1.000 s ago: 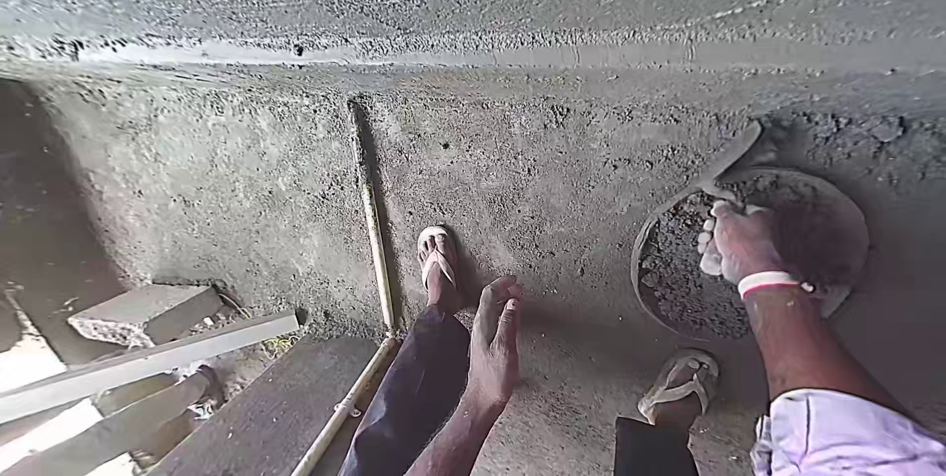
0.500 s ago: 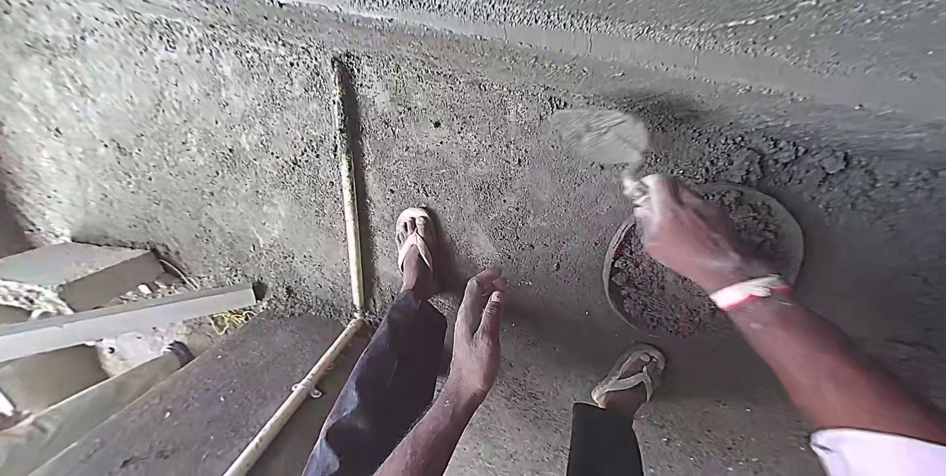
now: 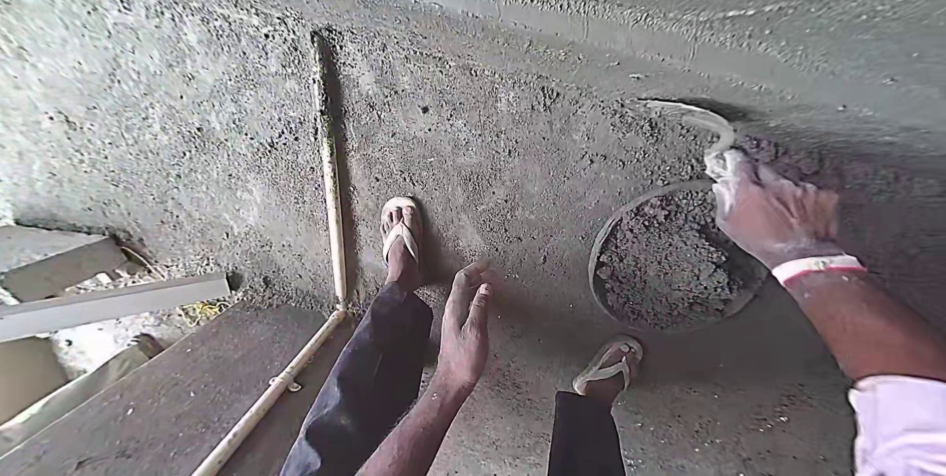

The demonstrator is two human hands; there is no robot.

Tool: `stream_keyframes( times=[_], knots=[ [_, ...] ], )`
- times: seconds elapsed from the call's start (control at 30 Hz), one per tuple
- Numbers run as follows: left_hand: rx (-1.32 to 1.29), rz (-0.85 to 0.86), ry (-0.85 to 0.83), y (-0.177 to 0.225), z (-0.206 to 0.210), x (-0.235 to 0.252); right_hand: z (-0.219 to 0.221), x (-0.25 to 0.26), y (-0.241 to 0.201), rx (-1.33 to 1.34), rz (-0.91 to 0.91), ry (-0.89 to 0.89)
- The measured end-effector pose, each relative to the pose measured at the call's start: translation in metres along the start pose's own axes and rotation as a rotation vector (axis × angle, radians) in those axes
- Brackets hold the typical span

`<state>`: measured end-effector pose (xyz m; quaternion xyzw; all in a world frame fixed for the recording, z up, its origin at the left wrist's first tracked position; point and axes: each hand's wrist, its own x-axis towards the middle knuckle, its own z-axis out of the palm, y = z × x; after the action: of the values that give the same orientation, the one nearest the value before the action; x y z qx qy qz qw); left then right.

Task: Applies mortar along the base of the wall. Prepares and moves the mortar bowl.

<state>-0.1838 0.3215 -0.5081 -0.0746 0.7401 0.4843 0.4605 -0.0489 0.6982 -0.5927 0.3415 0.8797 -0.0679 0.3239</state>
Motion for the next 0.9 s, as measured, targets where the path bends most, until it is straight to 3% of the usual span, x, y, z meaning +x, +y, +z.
stream_keyframes(
  times=[0.07,0.17,0.33,0.43,0.57,0.67,0.8,0.9],
  knots=[
    [-0.014,-0.041,-0.008,-0.003,0.002,-0.002,-0.003,-0.027,0.024,0.047,-0.025,0.1],
    [-0.018,-0.042,-0.032,-0.002,0.006,-0.007,-0.009,-0.036,0.048,0.014,-0.036,0.067],
    [0.052,-0.016,-0.046,-0.003,0.008,-0.008,0.009,0.012,0.029,-0.052,0.048,-0.157],
    [0.068,-0.003,-0.033,-0.006,0.008,-0.005,0.012,-0.001,0.033,0.029,0.079,-0.099],
    [0.065,-0.055,-0.035,-0.012,0.014,-0.011,0.003,-0.047,0.086,0.022,0.115,0.028],
    [0.093,-0.032,-0.04,-0.014,0.016,-0.012,0.014,-0.028,0.123,-0.045,0.064,0.03],
    [0.171,-0.001,-0.054,-0.018,0.022,-0.016,0.018,-0.005,0.111,-0.094,0.121,-0.126],
    [0.173,0.03,-0.043,-0.021,0.024,-0.013,0.006,-0.023,0.115,-0.047,0.112,-0.068]
  ],
)
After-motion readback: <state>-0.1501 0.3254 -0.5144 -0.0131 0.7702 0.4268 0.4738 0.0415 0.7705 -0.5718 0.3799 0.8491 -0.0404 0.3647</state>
